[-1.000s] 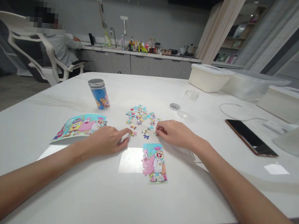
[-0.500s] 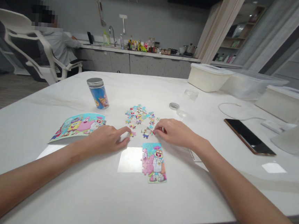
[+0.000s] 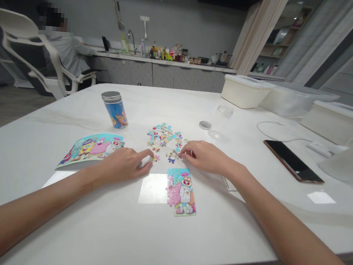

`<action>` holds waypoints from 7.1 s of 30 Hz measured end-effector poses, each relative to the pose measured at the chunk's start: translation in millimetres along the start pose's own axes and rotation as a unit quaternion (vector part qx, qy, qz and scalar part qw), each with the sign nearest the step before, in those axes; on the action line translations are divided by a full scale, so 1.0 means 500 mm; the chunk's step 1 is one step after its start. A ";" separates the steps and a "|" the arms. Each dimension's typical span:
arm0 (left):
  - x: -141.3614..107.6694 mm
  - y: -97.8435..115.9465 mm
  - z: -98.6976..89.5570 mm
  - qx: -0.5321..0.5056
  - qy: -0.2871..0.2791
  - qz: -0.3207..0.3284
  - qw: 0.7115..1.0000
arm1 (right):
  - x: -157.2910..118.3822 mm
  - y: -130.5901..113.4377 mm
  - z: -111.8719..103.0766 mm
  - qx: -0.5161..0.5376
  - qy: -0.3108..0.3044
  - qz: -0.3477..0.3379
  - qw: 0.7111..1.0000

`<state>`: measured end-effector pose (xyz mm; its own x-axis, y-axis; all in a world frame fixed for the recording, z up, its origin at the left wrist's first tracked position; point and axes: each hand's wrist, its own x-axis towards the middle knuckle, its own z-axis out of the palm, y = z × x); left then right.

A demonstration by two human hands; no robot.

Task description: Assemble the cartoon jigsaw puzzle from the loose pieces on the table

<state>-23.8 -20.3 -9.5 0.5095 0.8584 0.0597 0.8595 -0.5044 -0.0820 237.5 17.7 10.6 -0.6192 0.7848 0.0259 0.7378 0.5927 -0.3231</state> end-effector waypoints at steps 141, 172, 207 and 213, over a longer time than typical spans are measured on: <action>0.001 -0.005 -0.012 0.017 -0.051 -0.025 0.998 | 0.004 0.017 0.012 -0.045 -0.026 0.021 0.998; 0.002 -0.013 0.007 -0.013 -0.029 -0.038 0.999 | 0.000 0.015 0.006 -0.105 0.013 0.138 0.985; 0.098 -0.053 0.001 -0.130 -0.006 -0.124 0.984 | 0.002 0.028 0.021 -0.078 0.017 0.110 0.991; 0.103 -0.075 -0.010 -0.204 -0.037 -0.144 0.967 | 0.001 0.022 0.018 -0.073 0.011 0.116 0.990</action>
<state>-29.3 42.4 1.8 0.2542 0.9658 -0.0505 0.9174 -0.2243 0.3289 242.8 23.0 -1.4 -0.4231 0.9060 -0.0110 0.8918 0.4142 -0.1819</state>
